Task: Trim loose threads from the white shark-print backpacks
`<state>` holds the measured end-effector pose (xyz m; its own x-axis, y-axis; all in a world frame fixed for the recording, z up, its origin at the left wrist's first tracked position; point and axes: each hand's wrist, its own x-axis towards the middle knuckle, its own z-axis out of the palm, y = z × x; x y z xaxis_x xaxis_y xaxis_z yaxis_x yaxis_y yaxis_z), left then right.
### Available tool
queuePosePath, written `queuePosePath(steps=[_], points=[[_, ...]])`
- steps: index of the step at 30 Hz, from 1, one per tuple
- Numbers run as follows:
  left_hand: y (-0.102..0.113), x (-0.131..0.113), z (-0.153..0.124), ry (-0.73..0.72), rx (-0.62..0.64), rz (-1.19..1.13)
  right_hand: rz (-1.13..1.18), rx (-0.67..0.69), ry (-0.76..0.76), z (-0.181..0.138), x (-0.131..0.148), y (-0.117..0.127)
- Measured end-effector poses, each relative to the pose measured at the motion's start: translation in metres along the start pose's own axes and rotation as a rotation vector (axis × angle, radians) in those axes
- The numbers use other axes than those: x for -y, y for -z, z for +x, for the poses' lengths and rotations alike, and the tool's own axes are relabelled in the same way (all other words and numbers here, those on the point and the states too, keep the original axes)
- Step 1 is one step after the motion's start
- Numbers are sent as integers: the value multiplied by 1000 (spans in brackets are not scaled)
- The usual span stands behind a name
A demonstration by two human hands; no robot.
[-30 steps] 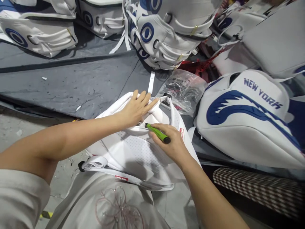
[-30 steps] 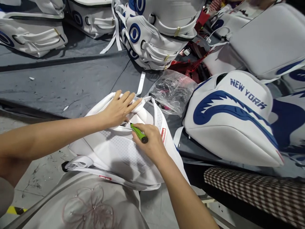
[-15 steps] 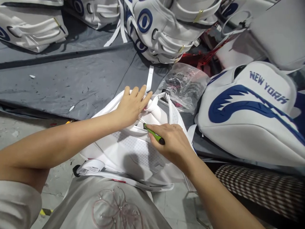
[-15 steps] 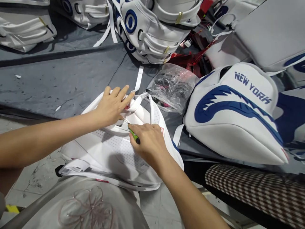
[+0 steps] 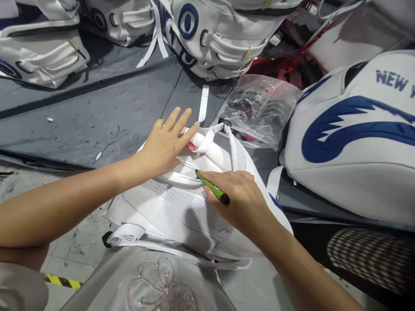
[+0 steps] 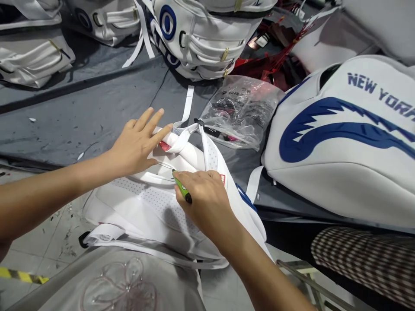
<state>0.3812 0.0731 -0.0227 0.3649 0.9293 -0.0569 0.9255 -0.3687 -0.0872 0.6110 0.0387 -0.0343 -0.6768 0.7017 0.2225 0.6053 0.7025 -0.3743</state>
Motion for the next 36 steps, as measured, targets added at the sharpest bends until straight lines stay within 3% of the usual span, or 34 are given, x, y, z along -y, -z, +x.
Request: queuePosePath(steps=[3,8,13,16,21,36], points=[[-3,0,-2,10,-30,-1,20,-47,4,-2,-3,-4],[-2,-1,-2,33,-9,-3,48,5,-71,8,-6,-10],[-2,-8,-11,218,-70,-42,75,-25,-17,22,1,-18],[-1,-10,-13,274,-26,-76,58,-47,-45,22,5,-21],[2,-10,-12,277,43,-62,32,-70,-67,23,10,-26],[-2,-10,-12,270,26,-96,114,-82,-141,23,27,-26]])
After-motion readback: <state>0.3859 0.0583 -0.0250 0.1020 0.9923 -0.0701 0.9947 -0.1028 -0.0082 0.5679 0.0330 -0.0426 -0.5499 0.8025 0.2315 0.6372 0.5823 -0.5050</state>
